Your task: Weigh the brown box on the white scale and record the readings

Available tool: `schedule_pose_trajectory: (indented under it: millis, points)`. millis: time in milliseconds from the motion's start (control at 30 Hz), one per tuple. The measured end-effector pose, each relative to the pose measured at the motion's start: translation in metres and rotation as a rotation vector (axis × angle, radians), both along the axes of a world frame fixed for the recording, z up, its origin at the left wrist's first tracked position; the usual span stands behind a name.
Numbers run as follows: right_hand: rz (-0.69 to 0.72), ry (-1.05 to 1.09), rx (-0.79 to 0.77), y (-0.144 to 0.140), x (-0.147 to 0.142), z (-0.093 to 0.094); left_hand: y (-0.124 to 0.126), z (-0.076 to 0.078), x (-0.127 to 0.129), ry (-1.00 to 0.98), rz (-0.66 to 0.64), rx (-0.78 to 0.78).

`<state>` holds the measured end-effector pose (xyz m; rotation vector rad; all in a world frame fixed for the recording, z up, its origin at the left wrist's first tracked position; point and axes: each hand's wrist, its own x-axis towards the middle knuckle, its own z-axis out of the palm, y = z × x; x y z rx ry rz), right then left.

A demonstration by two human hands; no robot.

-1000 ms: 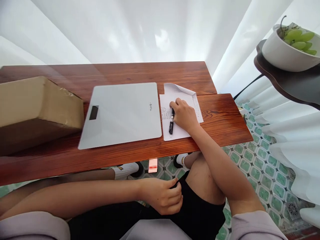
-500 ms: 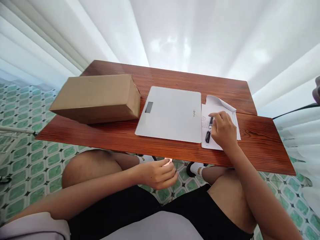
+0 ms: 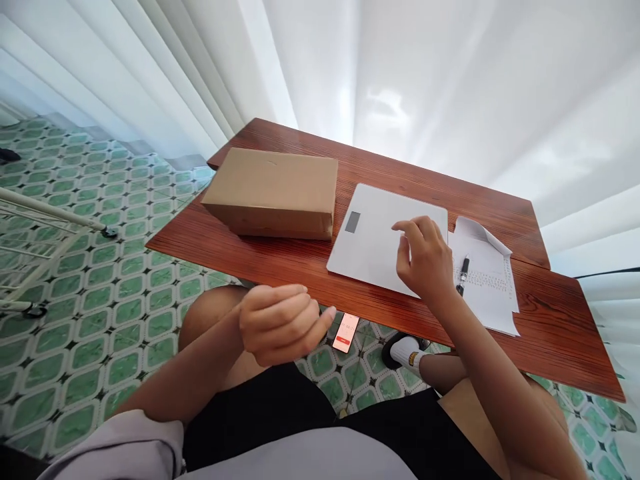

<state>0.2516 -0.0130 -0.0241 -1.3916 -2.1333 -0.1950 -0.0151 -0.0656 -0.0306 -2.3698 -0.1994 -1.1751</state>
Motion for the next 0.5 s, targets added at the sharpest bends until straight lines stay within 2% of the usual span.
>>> schedule_pose_trajectory:
  millis: [100, 167, 233, 333, 500]
  points:
    - [0.075, 0.058, -0.022, 0.006, -0.030, 0.005, 0.009, 0.007, -0.021, -0.170, 0.202, 0.020]
    - [0.134, 0.129, -0.028, 0.010, -0.048, 0.006, 0.019, 0.006, -0.034, -0.325, 0.303, 0.071]
    - [0.198, 0.218, -0.045, 0.016, -0.064, 0.004, 0.031, 0.003, -0.046, -0.467, 0.463, 0.043]
    - [0.252, 0.320, -0.116, 0.026, -0.083, -0.001, 0.043, -0.004, -0.064, -0.616, 0.640, -0.155]
    - [0.252, 0.416, -0.285, 0.038, -0.100, -0.013, 0.051, -0.012, -0.087, -0.798, 0.670, -0.538]
